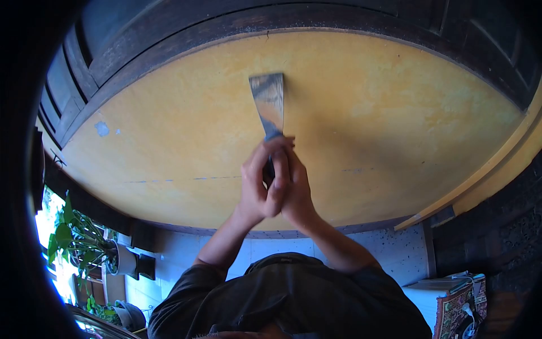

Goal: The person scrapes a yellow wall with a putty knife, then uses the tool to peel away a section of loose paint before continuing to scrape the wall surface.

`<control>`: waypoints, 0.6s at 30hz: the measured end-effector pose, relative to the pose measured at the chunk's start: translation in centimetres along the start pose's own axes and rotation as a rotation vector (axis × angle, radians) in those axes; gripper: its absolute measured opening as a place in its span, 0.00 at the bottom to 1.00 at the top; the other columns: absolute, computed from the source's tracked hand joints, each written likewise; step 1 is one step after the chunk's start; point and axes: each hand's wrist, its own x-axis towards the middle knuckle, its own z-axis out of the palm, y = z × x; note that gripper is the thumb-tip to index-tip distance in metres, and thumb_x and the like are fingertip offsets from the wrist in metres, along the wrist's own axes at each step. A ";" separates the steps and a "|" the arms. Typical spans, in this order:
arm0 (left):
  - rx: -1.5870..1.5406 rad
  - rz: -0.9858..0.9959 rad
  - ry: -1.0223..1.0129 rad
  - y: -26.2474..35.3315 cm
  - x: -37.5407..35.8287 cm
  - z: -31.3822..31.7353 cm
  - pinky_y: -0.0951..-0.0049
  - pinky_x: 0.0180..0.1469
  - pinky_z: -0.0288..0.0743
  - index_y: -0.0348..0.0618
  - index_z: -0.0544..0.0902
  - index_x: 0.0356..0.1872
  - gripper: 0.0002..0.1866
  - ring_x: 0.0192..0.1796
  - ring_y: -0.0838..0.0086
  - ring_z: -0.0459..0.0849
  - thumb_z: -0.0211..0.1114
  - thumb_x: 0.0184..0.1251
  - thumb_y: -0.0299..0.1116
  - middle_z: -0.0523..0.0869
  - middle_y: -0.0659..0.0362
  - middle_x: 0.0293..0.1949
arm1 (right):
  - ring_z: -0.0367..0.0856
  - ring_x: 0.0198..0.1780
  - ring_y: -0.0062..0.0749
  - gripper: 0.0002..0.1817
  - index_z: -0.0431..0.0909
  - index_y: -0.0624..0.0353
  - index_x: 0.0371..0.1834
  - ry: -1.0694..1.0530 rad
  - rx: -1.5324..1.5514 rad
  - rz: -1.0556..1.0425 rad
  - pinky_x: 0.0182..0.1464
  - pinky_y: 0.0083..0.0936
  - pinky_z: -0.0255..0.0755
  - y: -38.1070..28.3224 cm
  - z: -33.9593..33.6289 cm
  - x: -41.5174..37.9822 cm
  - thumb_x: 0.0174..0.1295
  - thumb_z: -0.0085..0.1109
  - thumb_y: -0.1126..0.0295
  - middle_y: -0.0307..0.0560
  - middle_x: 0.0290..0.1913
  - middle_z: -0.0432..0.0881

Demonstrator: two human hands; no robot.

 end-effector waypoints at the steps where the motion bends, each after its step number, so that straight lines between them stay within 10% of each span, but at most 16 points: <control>1: 0.003 0.034 0.008 0.2 1.2 -0.2 0.57 0.58 0.78 0.27 0.78 0.57 0.34 0.52 0.50 0.87 0.58 0.68 0.55 0.86 0.39 0.49 | 0.80 0.47 0.24 0.19 0.73 0.65 0.62 -0.002 0.044 -0.009 0.48 0.25 0.77 -0.4 0.1 0.9 0.79 0.52 0.62 0.46 0.45 0.81; 8: -0.049 0.130 0.038 0.5 2.9 0.3 0.57 0.51 0.80 0.34 0.77 0.59 0.29 0.46 0.44 0.86 0.60 0.67 0.49 0.84 0.40 0.45 | 0.79 0.43 0.25 0.16 0.75 0.63 0.56 -0.023 -0.057 -0.139 0.47 0.25 0.75 -2.5 0.1 2.0 0.80 0.50 0.60 0.42 0.41 0.79; 18: -0.150 -0.327 -0.298 -3.3 -11.0 8.6 0.50 0.49 0.79 0.36 0.69 0.63 0.31 0.45 0.38 0.85 0.59 0.70 0.50 0.83 0.37 0.45 | 0.76 0.45 0.21 0.16 0.75 0.62 0.56 0.159 -0.121 0.289 0.48 0.23 0.74 8.9 -8.8 -9.2 0.80 0.50 0.61 0.41 0.43 0.79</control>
